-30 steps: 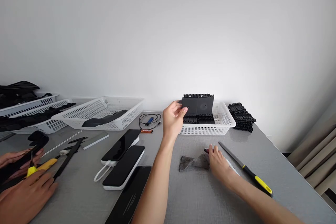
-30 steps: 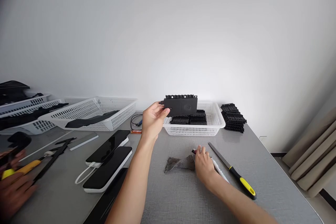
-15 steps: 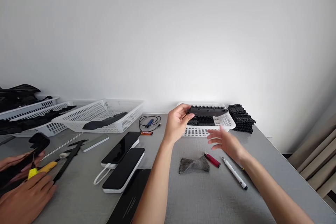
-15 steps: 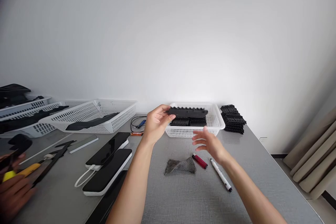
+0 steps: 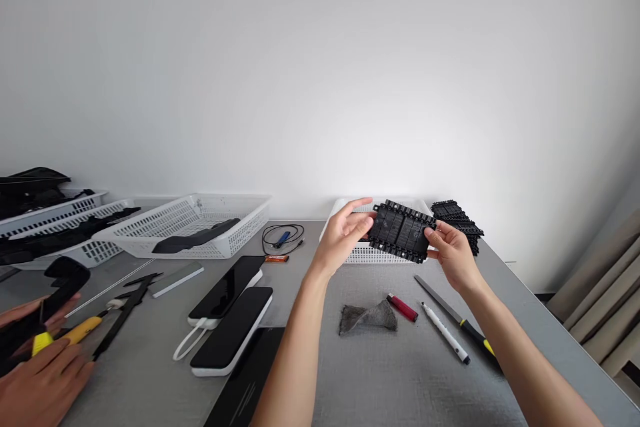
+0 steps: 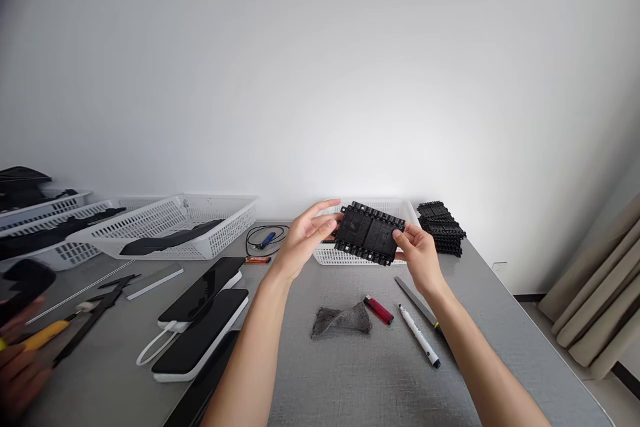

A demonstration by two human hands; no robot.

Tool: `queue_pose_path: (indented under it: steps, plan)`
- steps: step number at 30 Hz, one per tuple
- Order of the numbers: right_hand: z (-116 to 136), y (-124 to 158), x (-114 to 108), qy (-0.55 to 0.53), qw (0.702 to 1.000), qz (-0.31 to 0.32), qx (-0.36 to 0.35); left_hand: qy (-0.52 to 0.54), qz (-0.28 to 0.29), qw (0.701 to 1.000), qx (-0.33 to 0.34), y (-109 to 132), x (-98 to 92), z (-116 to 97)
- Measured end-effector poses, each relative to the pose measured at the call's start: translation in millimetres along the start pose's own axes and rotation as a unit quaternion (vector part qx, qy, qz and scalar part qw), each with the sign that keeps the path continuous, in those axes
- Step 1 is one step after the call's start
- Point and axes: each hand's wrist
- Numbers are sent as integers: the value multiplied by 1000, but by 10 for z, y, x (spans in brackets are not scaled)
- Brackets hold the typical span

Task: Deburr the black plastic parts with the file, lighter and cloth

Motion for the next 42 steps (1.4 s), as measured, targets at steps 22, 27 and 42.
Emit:
queue_pose_path:
  steps: [22, 27, 42]
  plan:
    - [-1351, 1092, -1227, 638, 749, 98, 151, 33, -129, 990, -34, -54, -59, 78]
    - [-1277, 1148, -1245, 599, 786, 62, 136, 34, -128, 990, -37, -51, -78, 65]
    - [0, 581, -746, 4, 999, -17, 33, 49, -159, 986, -18, -53, -2, 22]
Point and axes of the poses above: each hand's wrist, its own y-axis away from the middle knuckle, its own x-axis out of the palm, z = x × y, and after that the axes turned 10 degrees about y, right-handed
